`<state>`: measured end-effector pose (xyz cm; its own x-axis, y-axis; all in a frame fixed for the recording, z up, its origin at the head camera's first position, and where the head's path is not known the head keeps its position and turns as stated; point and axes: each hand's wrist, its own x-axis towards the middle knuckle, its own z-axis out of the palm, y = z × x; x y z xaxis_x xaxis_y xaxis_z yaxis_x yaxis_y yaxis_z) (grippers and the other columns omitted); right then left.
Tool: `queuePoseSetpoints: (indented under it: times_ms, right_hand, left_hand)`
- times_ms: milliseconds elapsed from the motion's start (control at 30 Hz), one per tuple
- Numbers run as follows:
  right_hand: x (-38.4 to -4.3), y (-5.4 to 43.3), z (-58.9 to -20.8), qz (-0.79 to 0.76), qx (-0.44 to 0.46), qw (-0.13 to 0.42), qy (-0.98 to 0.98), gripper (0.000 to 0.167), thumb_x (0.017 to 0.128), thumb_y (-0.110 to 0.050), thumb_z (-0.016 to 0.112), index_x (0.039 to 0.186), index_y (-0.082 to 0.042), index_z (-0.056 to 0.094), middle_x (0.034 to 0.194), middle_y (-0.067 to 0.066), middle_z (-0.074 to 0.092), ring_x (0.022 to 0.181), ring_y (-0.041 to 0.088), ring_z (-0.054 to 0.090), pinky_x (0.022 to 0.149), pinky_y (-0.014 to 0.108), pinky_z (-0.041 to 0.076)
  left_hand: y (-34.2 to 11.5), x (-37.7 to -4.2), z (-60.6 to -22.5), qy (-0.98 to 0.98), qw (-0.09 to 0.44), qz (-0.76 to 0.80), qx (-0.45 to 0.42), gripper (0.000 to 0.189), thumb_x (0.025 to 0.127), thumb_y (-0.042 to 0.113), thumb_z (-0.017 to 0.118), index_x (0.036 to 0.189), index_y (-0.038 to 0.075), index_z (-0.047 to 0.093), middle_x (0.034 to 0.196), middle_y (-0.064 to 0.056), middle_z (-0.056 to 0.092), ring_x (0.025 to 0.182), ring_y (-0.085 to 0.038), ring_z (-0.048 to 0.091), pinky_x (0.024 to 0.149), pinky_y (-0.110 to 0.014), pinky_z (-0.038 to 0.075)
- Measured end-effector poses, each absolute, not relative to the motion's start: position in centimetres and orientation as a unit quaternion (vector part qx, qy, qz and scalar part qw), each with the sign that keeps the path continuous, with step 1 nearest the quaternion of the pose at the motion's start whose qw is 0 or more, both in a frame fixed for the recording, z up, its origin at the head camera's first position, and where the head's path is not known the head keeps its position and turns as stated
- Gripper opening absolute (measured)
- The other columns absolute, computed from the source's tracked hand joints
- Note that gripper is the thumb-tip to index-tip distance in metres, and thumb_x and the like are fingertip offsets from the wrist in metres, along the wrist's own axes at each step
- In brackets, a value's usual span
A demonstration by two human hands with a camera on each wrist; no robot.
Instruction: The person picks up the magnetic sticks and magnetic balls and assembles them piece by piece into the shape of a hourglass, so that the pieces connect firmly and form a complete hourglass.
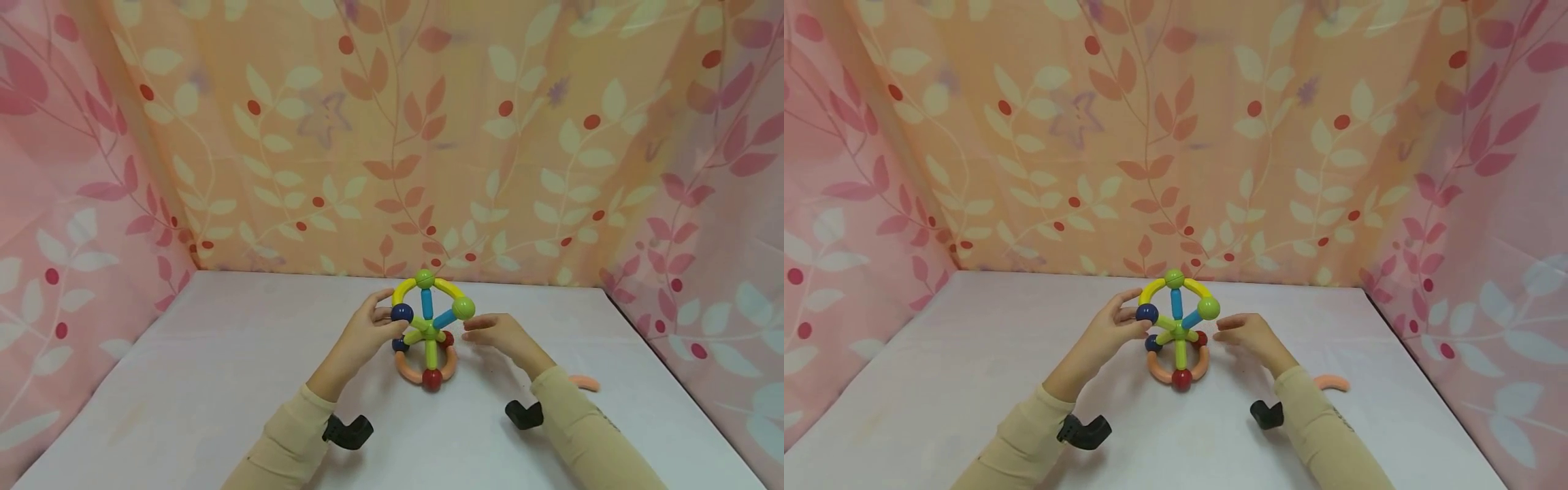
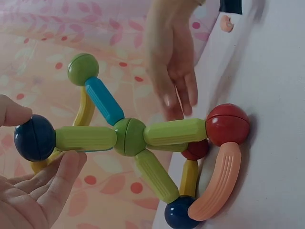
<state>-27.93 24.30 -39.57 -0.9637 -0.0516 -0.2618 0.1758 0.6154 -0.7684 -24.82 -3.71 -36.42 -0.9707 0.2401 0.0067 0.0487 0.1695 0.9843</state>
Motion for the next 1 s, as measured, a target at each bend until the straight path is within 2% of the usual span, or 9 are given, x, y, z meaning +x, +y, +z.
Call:
queuePoseSetpoints:
  times_ms: [200,467,633,833,933,1000]
  right_hand:
    - [-25.7,31.3,-38.2,-0.387,0.037,0.123,0.913,0.068,0.085,-0.053,0.071,0.137,-0.010,0.059,0.143,0.016,0.057,0.132,0.038,0.047,0.106,0.064,0.039]
    - [-23.5,39.1,-38.9,-0.364,0.048,0.135,0.920,0.065,0.092,-0.047,0.066,0.137,0.000,0.056,0.139,0.022,0.058,0.125,0.040,0.054,0.102,0.068,0.037]
    - [-23.2,40.8,-39.5,-0.375,0.048,0.148,0.914,0.067,0.094,-0.046,0.064,0.141,0.000,0.052,0.145,0.023,0.052,0.130,0.042,0.049,0.104,0.069,0.034]
    - [-23.0,41.7,-39.7,-0.382,0.069,0.169,0.906,0.064,0.090,-0.045,0.068,0.137,-0.003,0.057,0.144,0.024,0.052,0.137,0.049,0.035,0.103,0.072,0.027]
    - [-22.8,42.1,-39.9,-0.372,0.071,0.181,0.908,0.063,0.088,-0.046,0.071,0.135,-0.006,0.060,0.142,0.021,0.056,0.137,0.048,0.034,0.103,0.071,0.028]
    - [-22.6,42.2,-40.1,-0.363,0.068,0.188,0.910,0.061,0.087,-0.046,0.072,0.134,-0.008,0.062,0.138,0.018,0.060,0.136,0.046,0.039,0.102,0.068,0.032]
  left_hand:
    - [-4.2,-25.4,-36.8,0.735,0.099,0.664,0.095,0.064,0.095,0.025,0.066,0.151,0.016,0.036,0.132,-0.014,0.064,0.112,-0.031,0.067,0.113,-0.057,0.039]
    - [-4.8,-25.8,-36.8,0.722,0.104,0.677,0.099,0.058,0.096,0.022,0.064,0.149,0.017,0.040,0.133,-0.017,0.063,0.108,-0.027,0.068,0.113,-0.065,0.033]
    - [-5.0,-25.8,-36.7,0.719,0.101,0.680,0.103,0.057,0.096,0.021,0.063,0.149,0.016,0.040,0.131,-0.017,0.064,0.108,-0.027,0.069,0.113,-0.064,0.034]
    - [-4.9,-25.8,-36.8,0.718,0.108,0.680,0.102,0.058,0.096,0.021,0.064,0.149,0.016,0.040,0.130,-0.016,0.064,0.113,-0.033,0.067,0.114,-0.062,0.034]
    - [-4.8,-25.8,-36.9,0.718,0.109,0.680,0.103,0.058,0.096,0.022,0.065,0.149,0.017,0.040,0.131,-0.016,0.064,0.116,-0.035,0.065,0.114,-0.062,0.034]
    - [-4.8,-25.9,-36.9,0.717,0.108,0.680,0.104,0.058,0.096,0.022,0.065,0.148,0.017,0.041,0.130,-0.016,0.064,0.114,-0.033,0.066,0.114,-0.062,0.033]
